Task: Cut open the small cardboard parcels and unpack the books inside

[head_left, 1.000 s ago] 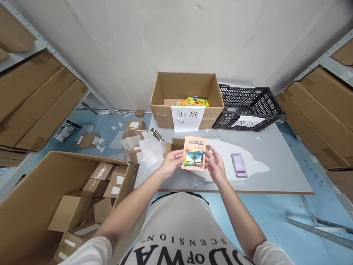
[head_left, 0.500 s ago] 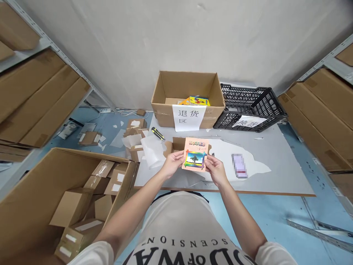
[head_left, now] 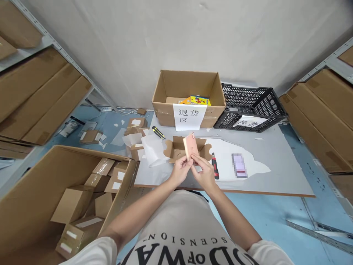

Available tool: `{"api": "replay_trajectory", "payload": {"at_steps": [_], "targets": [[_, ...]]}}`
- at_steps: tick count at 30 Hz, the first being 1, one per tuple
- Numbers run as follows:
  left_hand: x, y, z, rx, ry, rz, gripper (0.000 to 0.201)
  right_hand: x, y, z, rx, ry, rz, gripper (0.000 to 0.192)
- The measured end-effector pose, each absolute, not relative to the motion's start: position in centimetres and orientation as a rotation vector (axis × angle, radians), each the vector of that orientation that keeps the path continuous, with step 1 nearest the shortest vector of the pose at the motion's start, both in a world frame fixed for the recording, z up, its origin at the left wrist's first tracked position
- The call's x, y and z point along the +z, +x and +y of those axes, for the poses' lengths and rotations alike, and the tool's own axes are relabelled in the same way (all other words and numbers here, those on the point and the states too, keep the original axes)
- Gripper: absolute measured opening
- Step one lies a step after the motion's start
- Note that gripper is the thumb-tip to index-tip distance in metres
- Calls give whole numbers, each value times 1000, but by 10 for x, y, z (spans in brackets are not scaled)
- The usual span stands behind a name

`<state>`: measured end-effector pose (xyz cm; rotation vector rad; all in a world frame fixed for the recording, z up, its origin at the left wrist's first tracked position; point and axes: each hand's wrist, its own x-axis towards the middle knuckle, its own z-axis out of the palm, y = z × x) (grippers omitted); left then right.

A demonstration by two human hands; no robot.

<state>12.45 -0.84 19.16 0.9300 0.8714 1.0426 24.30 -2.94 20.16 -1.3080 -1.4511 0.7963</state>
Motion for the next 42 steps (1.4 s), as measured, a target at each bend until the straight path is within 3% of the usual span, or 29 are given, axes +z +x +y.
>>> {"api": "replay_trajectory", "payload": {"at_steps": [7,10,14,22,26,30,36,42], "targets": [[183,112,1,1013,670,788,40,192,271,-24,737,-1363,-1327,35],[184,105,6,959,585,731,40,184,285,-20,1012,-1372,-1064,51],[183,99,12,896,555,689,40,180,290,-19,1436,-1327,-839,45],[176,98,17,890,593,706,41,178,287,-18,1423,-1325,-750,43],[174,101,16,1019,748,923,55,182,288,-17,1181,-1396,-858,41],[184,117,3,1073,937,971,64,189,278,-20,687,-1483,-1245,33],[202,138,-4,1167,872,758,41,193,256,-25,65,-1340,-1882,31],[201,125,5,1164,737,799,31,199,252,-29,30,-1227,-2015,37]]}}
